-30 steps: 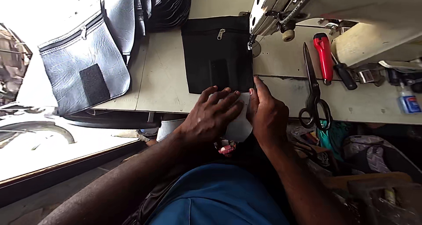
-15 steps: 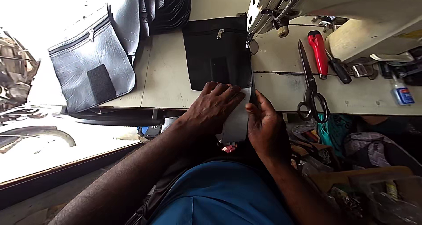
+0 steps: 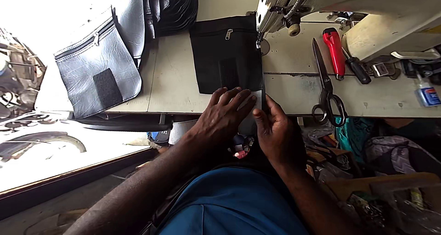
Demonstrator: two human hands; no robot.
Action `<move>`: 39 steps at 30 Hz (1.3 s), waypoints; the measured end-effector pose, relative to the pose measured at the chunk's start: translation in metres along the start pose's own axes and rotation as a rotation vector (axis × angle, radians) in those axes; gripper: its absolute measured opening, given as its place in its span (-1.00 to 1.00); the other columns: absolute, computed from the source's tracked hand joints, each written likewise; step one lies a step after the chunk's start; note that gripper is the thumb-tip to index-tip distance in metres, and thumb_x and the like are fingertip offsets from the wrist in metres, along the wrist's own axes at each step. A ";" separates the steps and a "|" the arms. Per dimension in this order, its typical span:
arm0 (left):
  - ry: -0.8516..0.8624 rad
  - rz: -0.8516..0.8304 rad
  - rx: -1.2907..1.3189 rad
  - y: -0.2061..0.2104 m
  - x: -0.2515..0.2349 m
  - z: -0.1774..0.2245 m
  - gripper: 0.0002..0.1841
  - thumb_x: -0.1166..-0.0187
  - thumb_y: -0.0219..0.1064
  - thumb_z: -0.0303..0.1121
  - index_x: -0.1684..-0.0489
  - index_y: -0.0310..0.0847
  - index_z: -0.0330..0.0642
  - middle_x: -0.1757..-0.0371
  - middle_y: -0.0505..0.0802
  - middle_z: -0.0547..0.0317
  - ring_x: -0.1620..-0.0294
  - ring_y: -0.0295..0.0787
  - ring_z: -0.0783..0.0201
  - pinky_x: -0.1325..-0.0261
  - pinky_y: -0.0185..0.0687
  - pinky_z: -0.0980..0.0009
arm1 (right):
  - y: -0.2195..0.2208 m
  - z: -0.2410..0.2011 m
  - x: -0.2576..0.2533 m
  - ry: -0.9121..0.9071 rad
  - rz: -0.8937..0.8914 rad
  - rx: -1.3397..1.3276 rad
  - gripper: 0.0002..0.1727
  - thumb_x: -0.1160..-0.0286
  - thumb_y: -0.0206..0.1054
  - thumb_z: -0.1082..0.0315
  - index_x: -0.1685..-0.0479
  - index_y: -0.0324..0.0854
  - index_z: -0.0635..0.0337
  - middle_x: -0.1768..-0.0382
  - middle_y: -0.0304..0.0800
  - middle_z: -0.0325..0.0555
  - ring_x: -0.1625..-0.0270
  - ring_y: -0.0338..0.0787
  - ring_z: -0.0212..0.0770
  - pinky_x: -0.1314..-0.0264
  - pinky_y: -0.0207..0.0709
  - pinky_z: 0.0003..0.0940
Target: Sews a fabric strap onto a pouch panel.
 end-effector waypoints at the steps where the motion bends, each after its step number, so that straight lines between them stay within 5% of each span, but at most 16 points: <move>1: -0.068 0.063 0.039 0.004 0.006 0.008 -0.45 -0.66 0.13 -0.34 -0.69 0.46 0.19 -0.66 0.55 0.05 -0.65 0.42 -0.06 -0.63 0.27 -0.15 | 0.001 0.000 0.001 -0.007 -0.002 -0.013 -0.20 -0.52 0.42 -0.21 -0.66 0.47 0.09 0.24 0.85 -0.18 0.47 0.73 -0.37 0.49 0.67 -0.36; 3: -0.233 0.240 0.131 0.010 0.021 0.024 -0.52 -0.65 0.18 -0.35 -0.58 0.58 0.09 -0.45 0.68 0.03 -0.42 0.59 -0.03 -0.40 0.47 -0.06 | 0.000 -0.002 0.003 -0.004 -0.012 -0.078 -0.32 -0.53 0.48 -0.09 -0.54 0.54 0.10 0.06 0.91 -0.24 0.18 0.90 -0.40 0.18 0.86 -0.36; 6: -0.402 0.432 0.366 0.013 0.037 0.036 -0.54 -0.42 0.43 -0.31 -0.31 0.60 -0.21 -0.19 0.75 -0.04 -0.16 0.69 0.04 -0.17 0.64 0.11 | -0.003 -0.005 0.005 0.110 0.034 -0.187 -0.76 -0.67 0.38 0.10 0.04 0.71 0.08 0.52 0.77 -0.29 0.62 0.70 -0.36 0.65 0.64 -0.43; 8: -0.534 0.439 0.585 0.007 0.038 0.041 -0.64 -0.44 0.52 -0.28 -0.12 0.56 -0.17 0.02 0.77 0.17 0.21 0.72 0.35 0.18 0.76 0.39 | -0.007 -0.008 0.004 0.214 -0.002 -0.296 -0.70 -0.73 0.31 0.11 0.28 0.70 0.12 0.70 0.59 -0.18 0.79 0.46 -0.28 0.81 0.37 -0.40; 11: -0.675 0.265 1.026 -0.010 0.031 0.044 -0.64 -0.79 0.14 0.05 0.17 0.70 0.02 0.44 0.74 0.34 0.56 0.65 0.39 0.54 0.63 0.39 | -0.012 -0.011 0.001 0.319 -0.079 -0.416 -0.63 -0.76 0.26 0.04 0.36 0.64 0.10 0.73 0.44 -0.16 0.81 0.35 -0.29 0.82 0.26 -0.43; 13: -0.754 0.107 1.323 -0.010 0.027 0.048 -0.41 -0.83 -0.12 0.21 0.20 0.68 -0.05 0.43 0.75 0.16 0.47 0.70 0.22 0.47 0.64 0.25 | -0.012 -0.012 0.001 0.348 -0.091 -0.449 -0.61 -0.76 0.25 0.03 0.40 0.63 0.08 0.71 0.43 -0.16 0.77 0.36 -0.29 0.77 0.26 -0.43; 15: -0.858 -0.043 1.692 -0.008 0.024 0.048 -0.29 -0.81 -0.23 0.28 -0.16 0.70 -0.11 0.08 0.90 0.00 0.18 0.89 0.15 0.17 0.84 0.18 | -0.013 -0.012 0.000 0.344 -0.089 -0.459 -0.60 -0.77 0.24 0.04 0.40 0.63 0.10 0.68 0.49 -0.14 0.73 0.44 -0.27 0.73 0.36 -0.41; 19: -0.882 -0.142 2.054 0.006 0.022 0.045 -0.46 -0.84 -0.07 0.16 -0.11 0.71 -0.06 0.25 0.84 0.08 0.54 0.61 0.42 0.51 0.50 0.56 | -0.019 -0.012 -0.003 0.352 -0.090 -0.491 -0.62 -0.78 0.23 0.07 0.37 0.66 0.10 0.65 0.51 -0.15 0.69 0.47 -0.31 0.69 0.38 -0.45; 22: -0.789 0.048 1.920 0.009 0.027 0.044 -0.76 -0.81 0.19 -0.23 0.18 0.67 -0.18 0.41 0.77 0.07 0.52 0.62 0.39 0.47 0.54 0.51 | -0.017 -0.007 -0.001 0.344 -0.090 -0.467 -0.62 -0.76 0.25 0.06 0.42 0.64 0.08 0.68 0.48 -0.17 0.72 0.42 -0.31 0.71 0.30 -0.47; 26: -0.790 0.218 1.128 -0.007 0.045 0.015 -0.68 -0.61 0.36 -0.27 0.62 0.55 -0.12 0.75 0.59 0.18 0.80 0.41 0.29 0.74 0.30 0.37 | -0.015 0.001 0.000 0.189 -0.058 -0.180 -0.62 -0.77 0.22 0.08 0.47 0.60 0.05 0.76 0.39 -0.23 0.81 0.31 -0.29 0.80 0.18 -0.39; 28: -0.783 0.066 0.784 -0.014 0.047 0.002 -0.61 -0.56 0.36 -0.18 0.75 0.47 0.01 0.84 0.51 0.29 0.85 0.36 0.31 0.77 0.24 0.33 | -0.011 0.000 0.001 0.102 -0.032 0.008 -0.64 -0.76 0.20 0.10 0.46 0.58 0.01 0.76 0.40 -0.31 0.80 0.33 -0.33 0.79 0.22 -0.37; 31: -0.738 -0.241 0.257 -0.043 0.029 0.001 -0.55 -0.64 0.23 0.01 0.72 0.53 0.02 0.74 0.59 0.20 0.66 0.61 0.10 0.61 0.46 0.01 | -0.011 -0.003 -0.002 0.073 -0.030 0.178 -0.61 -0.76 0.16 0.05 0.51 0.50 -0.04 0.78 0.34 -0.36 0.79 0.32 -0.37 0.77 0.20 -0.38; 34: -0.481 0.095 0.015 -0.066 -0.001 0.008 -0.67 -0.63 0.26 -0.06 0.46 0.70 -0.05 0.51 0.72 0.16 0.46 0.75 0.07 0.50 0.58 0.04 | -0.013 -0.006 -0.004 0.047 -0.050 0.289 -0.58 -0.79 0.11 0.04 0.52 0.48 -0.03 0.80 0.32 -0.35 0.80 0.32 -0.36 0.79 0.20 -0.36; 36: -0.226 0.196 0.024 -0.059 -0.031 0.005 -0.72 -0.63 0.25 -0.12 -0.03 0.78 -0.03 -0.04 0.84 0.13 -0.11 0.78 0.06 -0.07 0.67 0.06 | -0.013 -0.009 -0.005 0.026 -0.062 0.344 -0.61 -0.78 0.10 0.07 0.49 0.49 0.00 0.78 0.33 -0.34 0.78 0.36 -0.34 0.76 0.23 -0.35; 38: -0.071 0.110 0.034 -0.031 -0.055 -0.009 -0.51 -0.68 0.18 -0.03 -0.52 0.61 0.04 -0.64 0.60 0.12 -0.73 0.39 0.03 -0.70 0.29 -0.03 | -0.015 -0.014 -0.007 0.058 -0.096 0.403 -0.61 -0.78 0.13 0.04 0.46 0.54 -0.01 0.77 0.41 -0.33 0.75 0.45 -0.33 0.73 0.33 -0.30; 39: -0.039 0.093 0.043 -0.016 -0.060 -0.016 -0.48 -0.70 0.14 0.02 -0.56 0.58 0.03 -0.69 0.56 0.12 -0.78 0.32 0.05 -0.78 0.18 -0.04 | -0.017 -0.016 -0.008 0.081 -0.120 0.452 -0.60 -0.78 0.12 0.00 0.46 0.53 -0.04 0.77 0.42 -0.34 0.74 0.48 -0.31 0.72 0.34 -0.26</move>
Point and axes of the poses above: each hand's wrist, its own x-axis away from the middle knuckle, its own y-axis out of the palm, z = x × y, the point moved 2 cm from there along -x, towards the middle knuckle
